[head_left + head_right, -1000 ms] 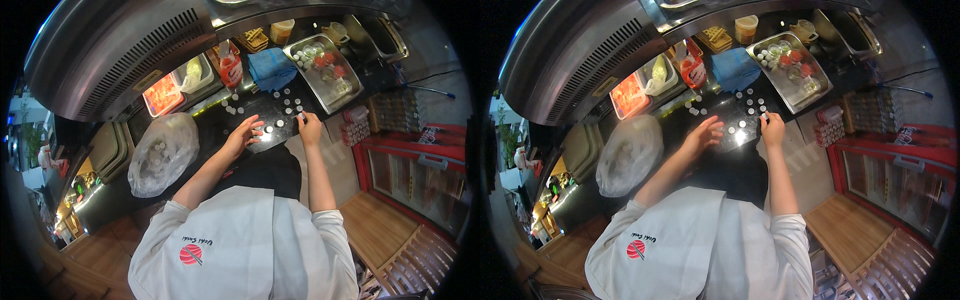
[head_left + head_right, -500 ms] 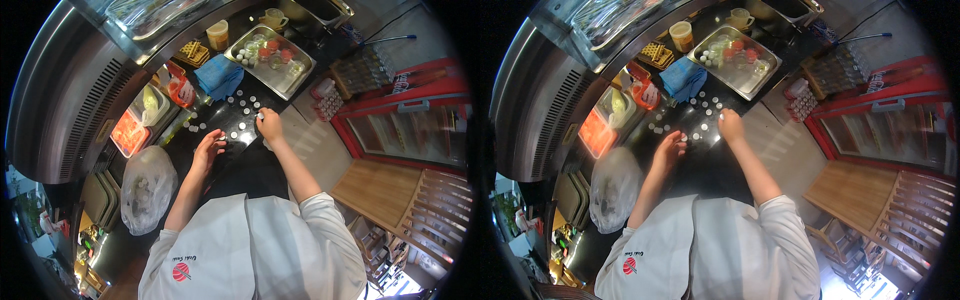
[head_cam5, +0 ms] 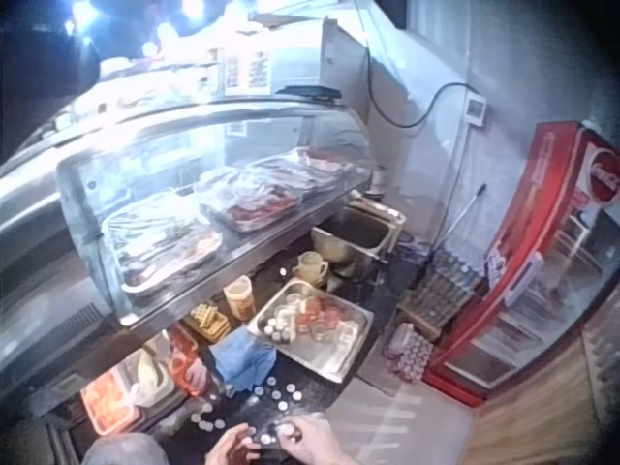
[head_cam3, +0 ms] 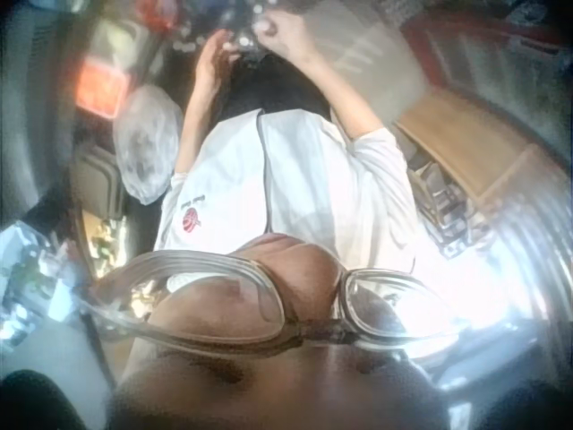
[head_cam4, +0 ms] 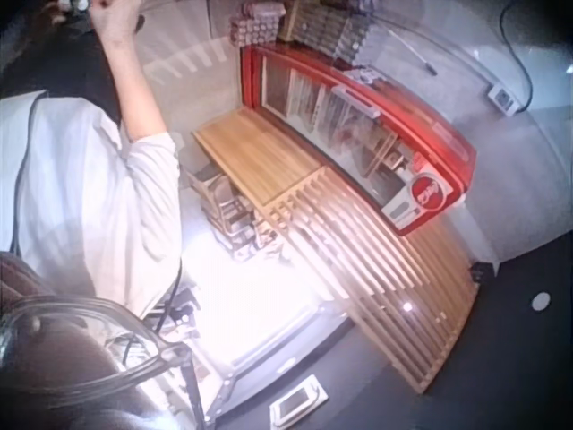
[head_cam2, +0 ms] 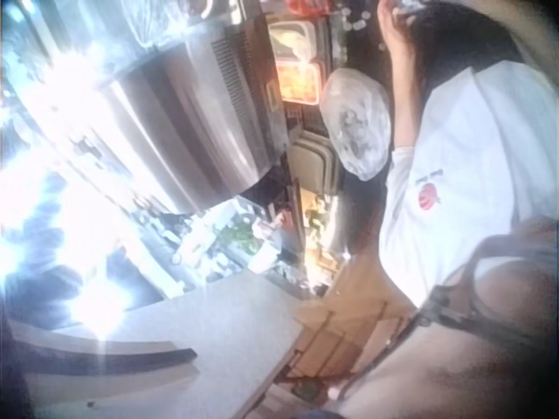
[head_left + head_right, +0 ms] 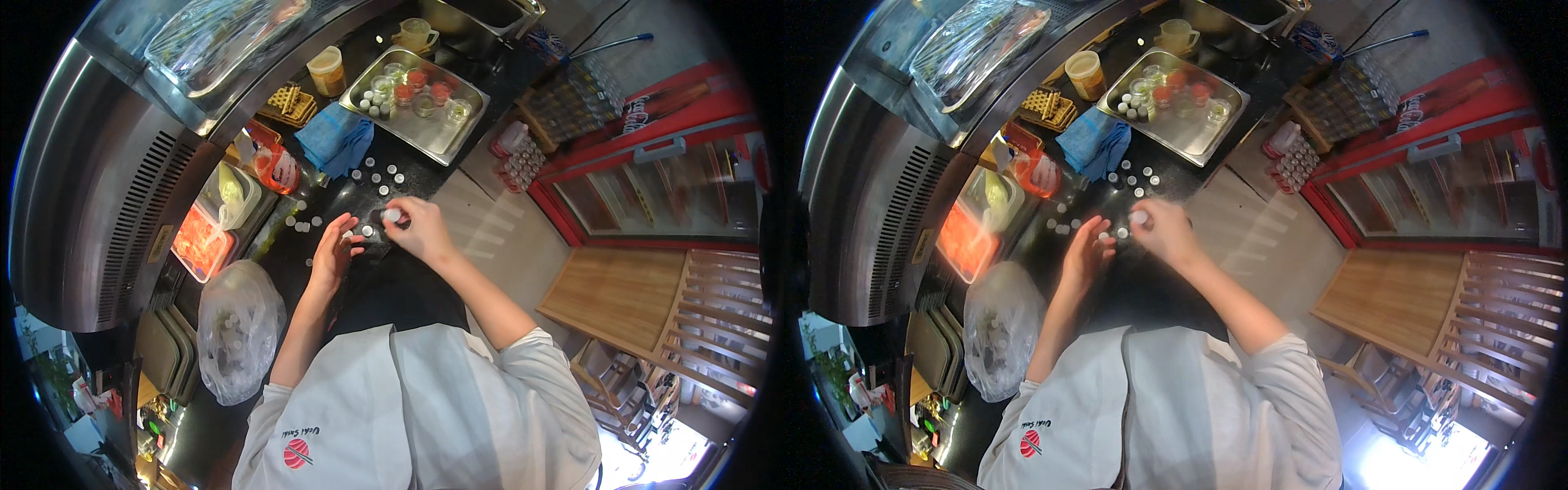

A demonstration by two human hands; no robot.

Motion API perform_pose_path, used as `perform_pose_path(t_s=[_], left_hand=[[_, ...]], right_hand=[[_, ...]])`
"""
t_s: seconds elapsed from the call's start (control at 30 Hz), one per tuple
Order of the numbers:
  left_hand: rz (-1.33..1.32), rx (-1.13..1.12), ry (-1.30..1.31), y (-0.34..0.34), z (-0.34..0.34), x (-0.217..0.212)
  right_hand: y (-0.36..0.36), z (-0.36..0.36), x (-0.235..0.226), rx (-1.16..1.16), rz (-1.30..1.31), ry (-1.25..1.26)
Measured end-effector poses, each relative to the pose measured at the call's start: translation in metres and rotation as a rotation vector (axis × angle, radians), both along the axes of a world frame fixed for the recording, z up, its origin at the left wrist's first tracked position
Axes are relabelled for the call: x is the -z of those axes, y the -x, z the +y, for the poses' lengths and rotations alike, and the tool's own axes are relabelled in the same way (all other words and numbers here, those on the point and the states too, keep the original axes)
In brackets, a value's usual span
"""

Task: The person repeatedly picks up small white and black plastic caps from a countertop, aligns them, and presses them together by hand. The person handles the caps one at a time, occasionally placing assembled pairs back on the counter.

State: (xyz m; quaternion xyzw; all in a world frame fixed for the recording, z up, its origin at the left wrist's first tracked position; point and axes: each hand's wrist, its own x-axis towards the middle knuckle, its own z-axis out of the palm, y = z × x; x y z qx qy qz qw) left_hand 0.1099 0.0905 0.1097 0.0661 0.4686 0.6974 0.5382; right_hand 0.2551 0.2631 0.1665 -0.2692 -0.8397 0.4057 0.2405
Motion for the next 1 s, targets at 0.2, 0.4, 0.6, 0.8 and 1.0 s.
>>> perform_pose_path(t_s=[0.2, 0.4, 0.6, 0.8, 1.0], left_hand=[[0.0, 0.311, -0.143, -0.006, 0.023, -0.013], [-0.07, 0.208, 0.191, -0.02, 0.025, -0.031], [-0.16, 0.283, 0.281, -0.019, 0.015, -0.047], [-0.178, 0.145, 0.281, -0.033, 0.023, -0.064], [-0.194, 0.013, 0.352, -0.036, 0.028, -0.067]], right_hand=[[-0.006, -0.016, -0.063, -0.304, 0.115, 0.161], [-0.009, -0.018, -0.069, -0.456, 0.02, -0.042], [-0.008, -0.019, -0.074, -0.528, -0.012, -0.114], [-0.002, -0.026, -0.081, -0.376, -0.195, -0.329], [-0.005, -0.016, -0.109, -0.529, -0.242, -0.223]])
